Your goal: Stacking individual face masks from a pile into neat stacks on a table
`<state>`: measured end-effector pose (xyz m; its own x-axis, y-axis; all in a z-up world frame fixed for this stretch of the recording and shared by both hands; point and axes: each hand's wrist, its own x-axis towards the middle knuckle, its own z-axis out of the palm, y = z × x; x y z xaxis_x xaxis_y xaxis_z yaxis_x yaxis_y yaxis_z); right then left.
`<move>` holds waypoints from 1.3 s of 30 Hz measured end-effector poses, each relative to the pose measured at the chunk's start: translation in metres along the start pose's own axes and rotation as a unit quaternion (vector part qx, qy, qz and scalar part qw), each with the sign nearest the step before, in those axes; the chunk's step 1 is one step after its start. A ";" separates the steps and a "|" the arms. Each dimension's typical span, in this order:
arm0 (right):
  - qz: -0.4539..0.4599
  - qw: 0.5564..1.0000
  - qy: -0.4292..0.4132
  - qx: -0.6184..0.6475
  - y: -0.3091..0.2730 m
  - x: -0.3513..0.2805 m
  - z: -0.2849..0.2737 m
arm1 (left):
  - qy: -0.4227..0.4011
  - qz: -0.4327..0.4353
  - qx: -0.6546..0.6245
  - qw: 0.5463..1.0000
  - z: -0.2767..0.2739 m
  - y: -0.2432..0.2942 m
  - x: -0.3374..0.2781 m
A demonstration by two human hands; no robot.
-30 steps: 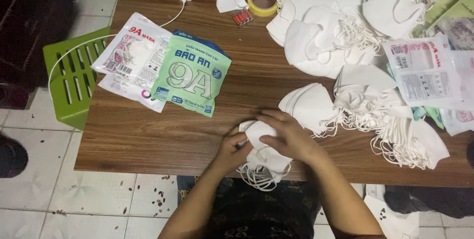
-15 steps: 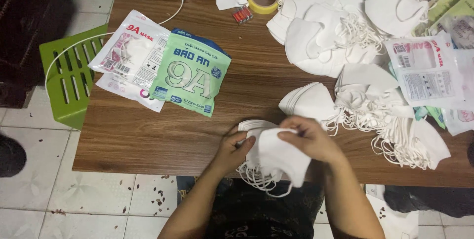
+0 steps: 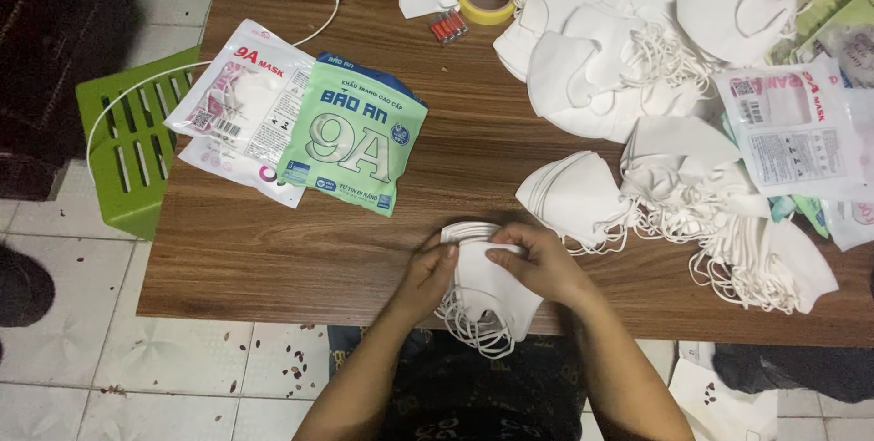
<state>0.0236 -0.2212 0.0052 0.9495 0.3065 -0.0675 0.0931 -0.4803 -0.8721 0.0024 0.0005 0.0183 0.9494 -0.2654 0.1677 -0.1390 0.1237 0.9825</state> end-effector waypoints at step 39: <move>-0.093 0.894 0.249 -0.360 -0.060 -0.060 -0.019 | 0.067 0.000 0.035 0.997 0.004 -0.037 -0.006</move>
<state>-0.0334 -0.2261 0.0709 0.8969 0.1182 0.4262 0.2614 -0.9190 -0.2953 0.0005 -0.0062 -0.0192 0.9778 -0.1340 0.1609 -0.1546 0.0563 0.9864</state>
